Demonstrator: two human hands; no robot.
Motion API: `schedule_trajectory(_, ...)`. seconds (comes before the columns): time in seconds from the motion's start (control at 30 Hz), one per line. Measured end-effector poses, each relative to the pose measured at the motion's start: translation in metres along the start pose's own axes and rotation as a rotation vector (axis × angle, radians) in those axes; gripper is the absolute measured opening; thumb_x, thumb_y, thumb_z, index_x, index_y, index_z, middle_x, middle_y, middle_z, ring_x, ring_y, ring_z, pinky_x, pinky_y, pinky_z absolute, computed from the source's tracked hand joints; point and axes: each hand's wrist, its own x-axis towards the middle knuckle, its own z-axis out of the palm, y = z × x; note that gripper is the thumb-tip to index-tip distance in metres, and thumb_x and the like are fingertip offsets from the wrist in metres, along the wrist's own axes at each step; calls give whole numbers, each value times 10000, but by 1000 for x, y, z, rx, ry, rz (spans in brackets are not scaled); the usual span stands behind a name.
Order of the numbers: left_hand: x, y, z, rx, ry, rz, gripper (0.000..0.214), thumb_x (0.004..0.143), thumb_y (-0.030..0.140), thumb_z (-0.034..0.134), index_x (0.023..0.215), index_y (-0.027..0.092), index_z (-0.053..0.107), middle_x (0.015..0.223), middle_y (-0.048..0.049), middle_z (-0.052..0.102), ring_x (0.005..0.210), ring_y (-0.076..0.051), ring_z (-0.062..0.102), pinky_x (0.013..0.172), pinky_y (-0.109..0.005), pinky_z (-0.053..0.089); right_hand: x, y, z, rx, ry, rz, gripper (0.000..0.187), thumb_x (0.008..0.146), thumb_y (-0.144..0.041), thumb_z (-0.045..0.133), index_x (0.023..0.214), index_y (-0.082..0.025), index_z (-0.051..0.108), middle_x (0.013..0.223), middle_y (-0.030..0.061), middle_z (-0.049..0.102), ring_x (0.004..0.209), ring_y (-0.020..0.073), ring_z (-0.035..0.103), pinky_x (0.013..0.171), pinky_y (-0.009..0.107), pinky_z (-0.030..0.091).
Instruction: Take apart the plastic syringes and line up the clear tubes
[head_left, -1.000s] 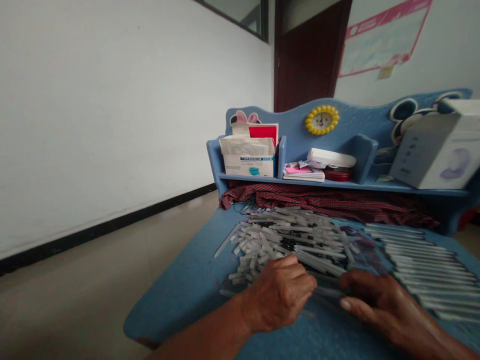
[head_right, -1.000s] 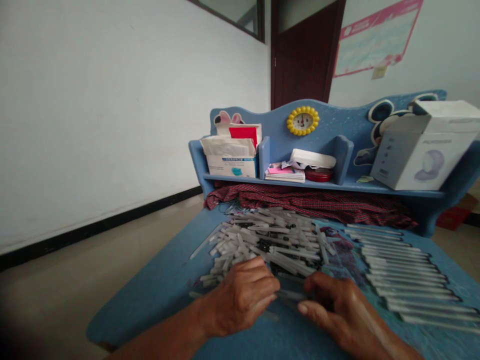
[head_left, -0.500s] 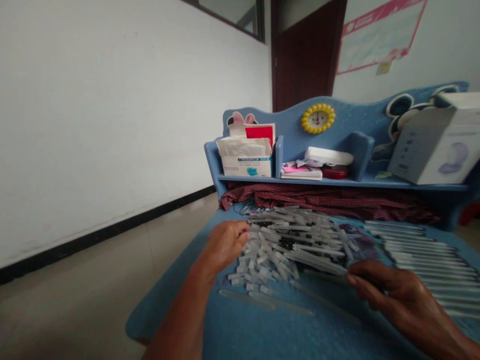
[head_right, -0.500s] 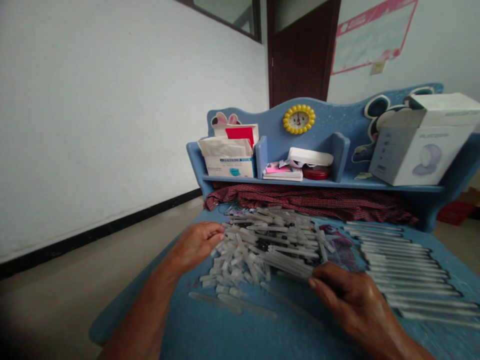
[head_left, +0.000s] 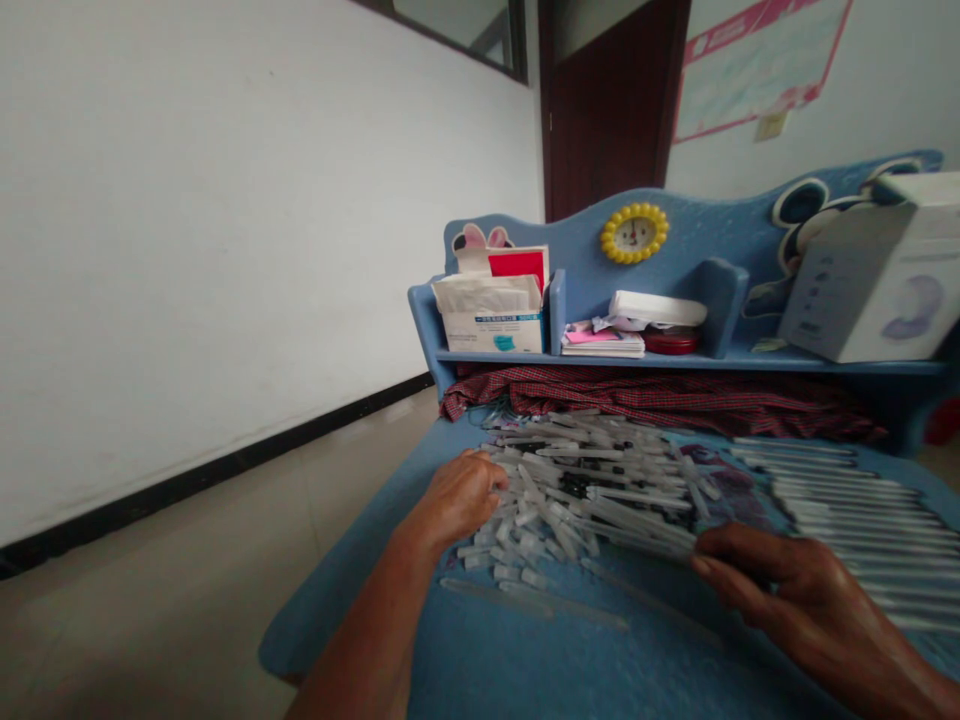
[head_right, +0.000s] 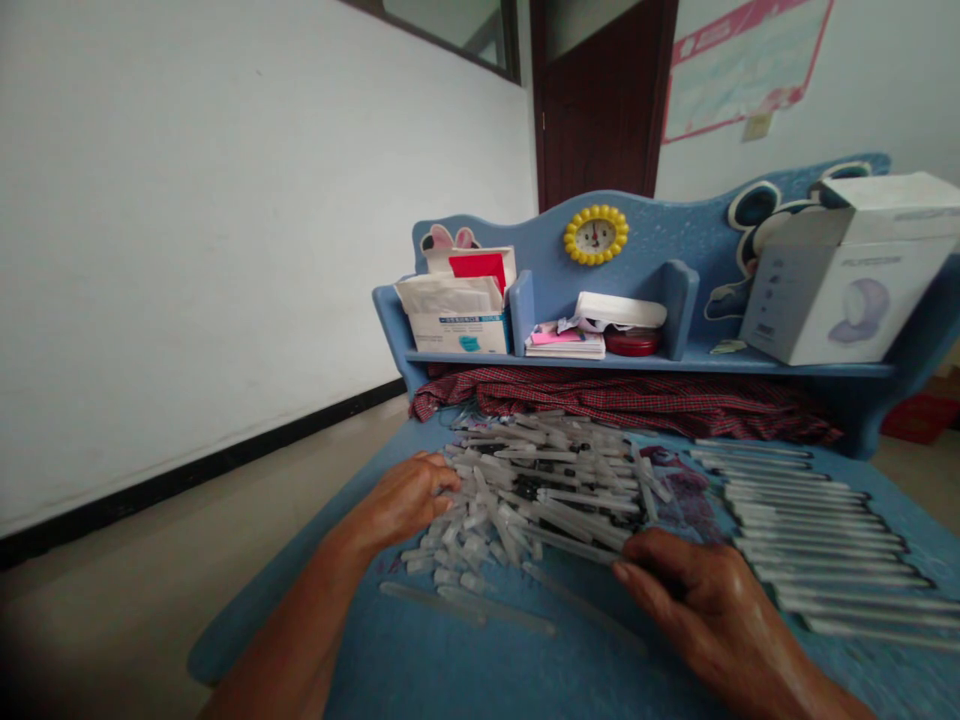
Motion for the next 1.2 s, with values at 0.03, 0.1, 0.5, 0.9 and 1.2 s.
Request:
schedule_trajectory(0.03,0,-1,1,-4,7,11,123,680,126,613,765,185,679,782,-61,642,798,-221,570,718,-309,433,0,0,0,2,5,-3,343,848,-451,444,728,-211,659,607,13,620,538,141,565,490,226,427)
schedule_trajectory(0.1,0,-1,2,-19,19,31,109,679,137,623,761,186,674,773,-52,632,797,-210,566,728,-299,428,0,0,-1,-7,1,-12,351,852,-449,435,717,-209,652,598,12,612,531,139,557,481,226,420)
schedule_trajectory(0.5,-1,8,-4,-350,5,20,67,740,179,541,746,157,604,668,21,553,632,-124,521,584,-206,369,1,-2,-1,51,44,21,359,853,-472,437,768,-199,654,596,8,602,533,135,560,483,226,420)
schedule_trajectory(0.9,0,40,-1,-598,90,105,33,689,150,606,720,157,618,625,29,600,587,-97,561,570,-188,431,1,0,2,76,71,0,343,878,-454,429,809,-198,648,622,1,582,559,120,541,502,221,414)
schedule_trajectory(1.2,0,38,-4,-723,75,119,99,675,178,646,766,141,657,675,15,601,612,-98,539,583,-203,429,0,-2,0,66,89,-4,309,864,-425,456,777,-200,649,604,-1,586,544,123,544,494,226,410)
